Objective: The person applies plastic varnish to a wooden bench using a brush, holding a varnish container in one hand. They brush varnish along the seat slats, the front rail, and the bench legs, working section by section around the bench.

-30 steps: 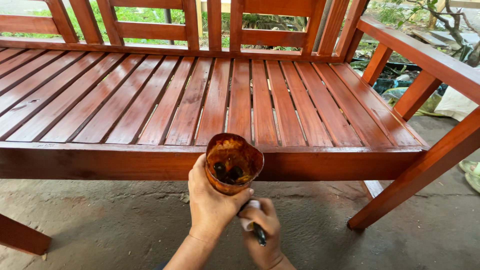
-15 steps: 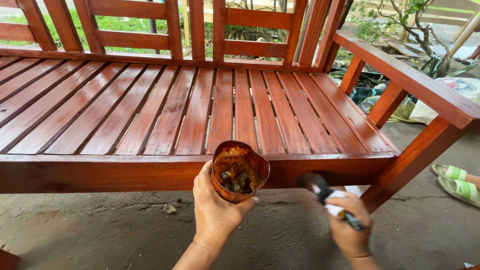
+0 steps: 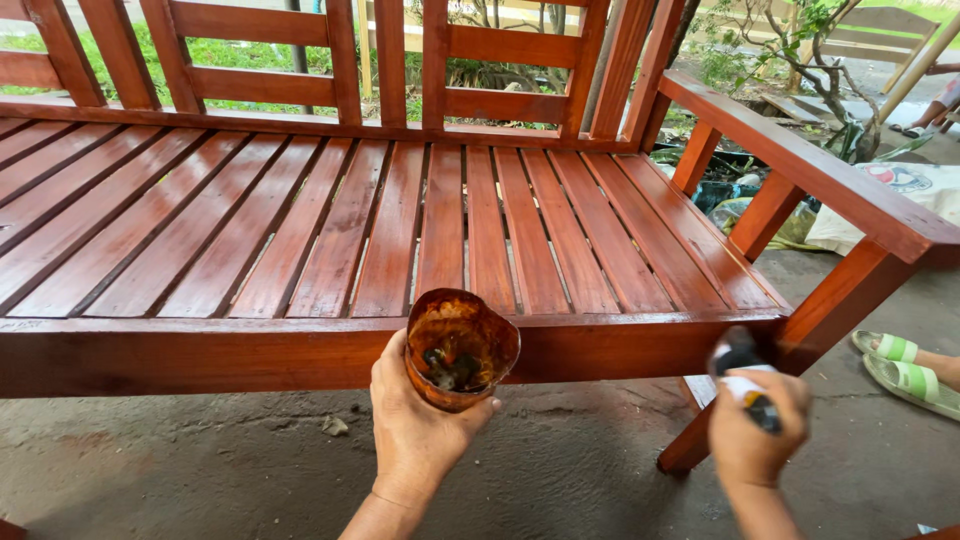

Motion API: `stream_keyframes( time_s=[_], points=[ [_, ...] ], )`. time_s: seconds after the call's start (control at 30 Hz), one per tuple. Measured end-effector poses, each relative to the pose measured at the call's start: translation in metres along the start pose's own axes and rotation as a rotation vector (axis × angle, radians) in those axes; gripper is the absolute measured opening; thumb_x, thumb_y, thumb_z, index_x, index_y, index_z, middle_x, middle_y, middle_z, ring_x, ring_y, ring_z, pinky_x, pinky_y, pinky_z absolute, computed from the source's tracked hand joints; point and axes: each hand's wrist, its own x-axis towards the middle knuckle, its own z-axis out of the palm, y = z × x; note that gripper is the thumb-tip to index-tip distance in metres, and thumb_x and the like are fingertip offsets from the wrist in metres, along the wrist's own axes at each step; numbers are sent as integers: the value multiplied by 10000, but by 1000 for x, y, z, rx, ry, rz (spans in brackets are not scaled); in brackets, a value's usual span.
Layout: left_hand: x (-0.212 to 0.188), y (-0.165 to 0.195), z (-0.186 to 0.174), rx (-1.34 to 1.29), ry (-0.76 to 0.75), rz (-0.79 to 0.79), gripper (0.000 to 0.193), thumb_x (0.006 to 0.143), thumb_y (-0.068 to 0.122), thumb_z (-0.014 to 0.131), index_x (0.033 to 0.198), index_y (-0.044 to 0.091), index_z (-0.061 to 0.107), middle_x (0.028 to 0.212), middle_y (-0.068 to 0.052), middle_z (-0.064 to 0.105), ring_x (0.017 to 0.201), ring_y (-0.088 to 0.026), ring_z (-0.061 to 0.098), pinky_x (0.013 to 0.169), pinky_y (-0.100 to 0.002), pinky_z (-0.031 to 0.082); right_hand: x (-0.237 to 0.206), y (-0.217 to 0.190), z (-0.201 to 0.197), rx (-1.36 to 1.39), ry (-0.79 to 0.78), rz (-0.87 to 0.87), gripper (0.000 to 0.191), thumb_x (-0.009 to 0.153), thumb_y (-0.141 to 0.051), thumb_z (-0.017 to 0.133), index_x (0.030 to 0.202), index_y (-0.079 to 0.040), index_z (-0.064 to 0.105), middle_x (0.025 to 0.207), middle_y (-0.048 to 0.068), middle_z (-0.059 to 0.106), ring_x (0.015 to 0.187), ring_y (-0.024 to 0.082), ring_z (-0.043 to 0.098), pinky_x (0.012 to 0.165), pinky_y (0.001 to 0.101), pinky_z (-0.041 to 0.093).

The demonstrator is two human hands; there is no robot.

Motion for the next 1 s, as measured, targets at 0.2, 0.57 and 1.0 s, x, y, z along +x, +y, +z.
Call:
stream_keyframes(
  time_s=[0.2, 0.57, 1.0],
  points=[
    [9, -21, -14, -23, 174, 112, 1154, 422, 252, 1009, 1368, -42, 415, 1266, -197, 539, 1203, -340, 541, 1041, -439, 456, -54, -151, 19, 240, -209, -8, 250, 738, 37, 730, 949, -77, 657, 1011, 158, 604, 958, 313, 650, 838, 415, 527],
    [23, -36, -38, 96, 181, 104, 1159, 453, 273, 1010, 1375, -58, 389, 1232, -210, 528, 1174, -340, 534, 1023, -448, 454, -54, -230, 41, 800, -406, -162, 183, 821, -45, 774, 954, -115, 670, 1083, 167, 669, 919, 242, 748, 761, 317, 613],
    [3, -1, -15, -67, 118, 105, 1156, 420, 193, 1001, 1375, -17, 384, 1253, -172, 518, 1197, -305, 542, 1037, -416, 453, 80, 2, -42, 30, -232, -160, 163, 882, -25, 754, 1015, -99, 696, 1044, 100, 702, 973, 255, 683, 928, 336, 543]
  ],
)
